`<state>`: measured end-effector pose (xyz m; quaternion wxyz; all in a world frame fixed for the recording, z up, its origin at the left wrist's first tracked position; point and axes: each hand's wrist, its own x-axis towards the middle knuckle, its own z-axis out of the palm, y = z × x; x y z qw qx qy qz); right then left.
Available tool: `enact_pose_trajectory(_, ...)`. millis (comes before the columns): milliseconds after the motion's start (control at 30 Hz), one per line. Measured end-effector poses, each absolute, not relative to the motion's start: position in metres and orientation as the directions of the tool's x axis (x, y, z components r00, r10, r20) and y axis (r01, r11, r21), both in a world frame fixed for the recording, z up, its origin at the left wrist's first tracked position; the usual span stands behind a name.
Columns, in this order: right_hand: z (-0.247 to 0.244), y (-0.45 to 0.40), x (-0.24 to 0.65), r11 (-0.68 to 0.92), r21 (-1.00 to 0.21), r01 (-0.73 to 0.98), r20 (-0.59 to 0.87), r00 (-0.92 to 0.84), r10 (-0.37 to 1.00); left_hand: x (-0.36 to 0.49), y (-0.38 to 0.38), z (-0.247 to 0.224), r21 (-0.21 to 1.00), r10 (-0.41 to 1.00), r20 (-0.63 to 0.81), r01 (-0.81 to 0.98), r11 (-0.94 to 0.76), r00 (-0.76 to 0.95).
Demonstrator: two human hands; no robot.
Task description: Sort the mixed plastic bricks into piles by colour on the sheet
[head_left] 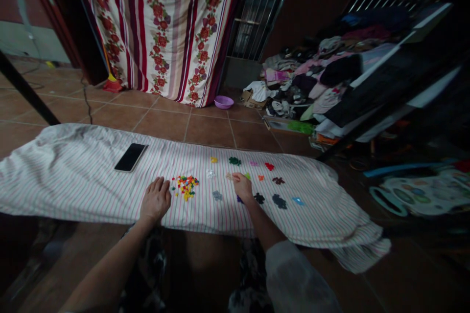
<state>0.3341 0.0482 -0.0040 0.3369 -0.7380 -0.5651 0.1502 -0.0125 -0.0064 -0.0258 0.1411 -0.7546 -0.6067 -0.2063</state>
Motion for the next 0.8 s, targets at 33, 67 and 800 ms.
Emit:
enact_pose_trajectory(33,-0.004,0.047,0.334,-0.122,-0.674,0.729,0.17,0.314,0.934,-0.013,-0.007,-0.026,0.036,0.859,0.478,0.974,-0.224,0.18)
enact_pose_trajectory(67,-0.004,0.047,0.333,-0.112,-0.679,0.725,0.179,0.311,0.933,-0.013,-0.007,-0.025,0.036,0.863,0.473,0.974,-0.223,0.18)
enact_pose_trajectory(800,-0.014,0.044,0.334,-0.05,-0.686,0.726,0.243,0.293,0.925,-0.011,-0.008,-0.02,0.133,0.892,0.428,0.966,-0.221,0.145)
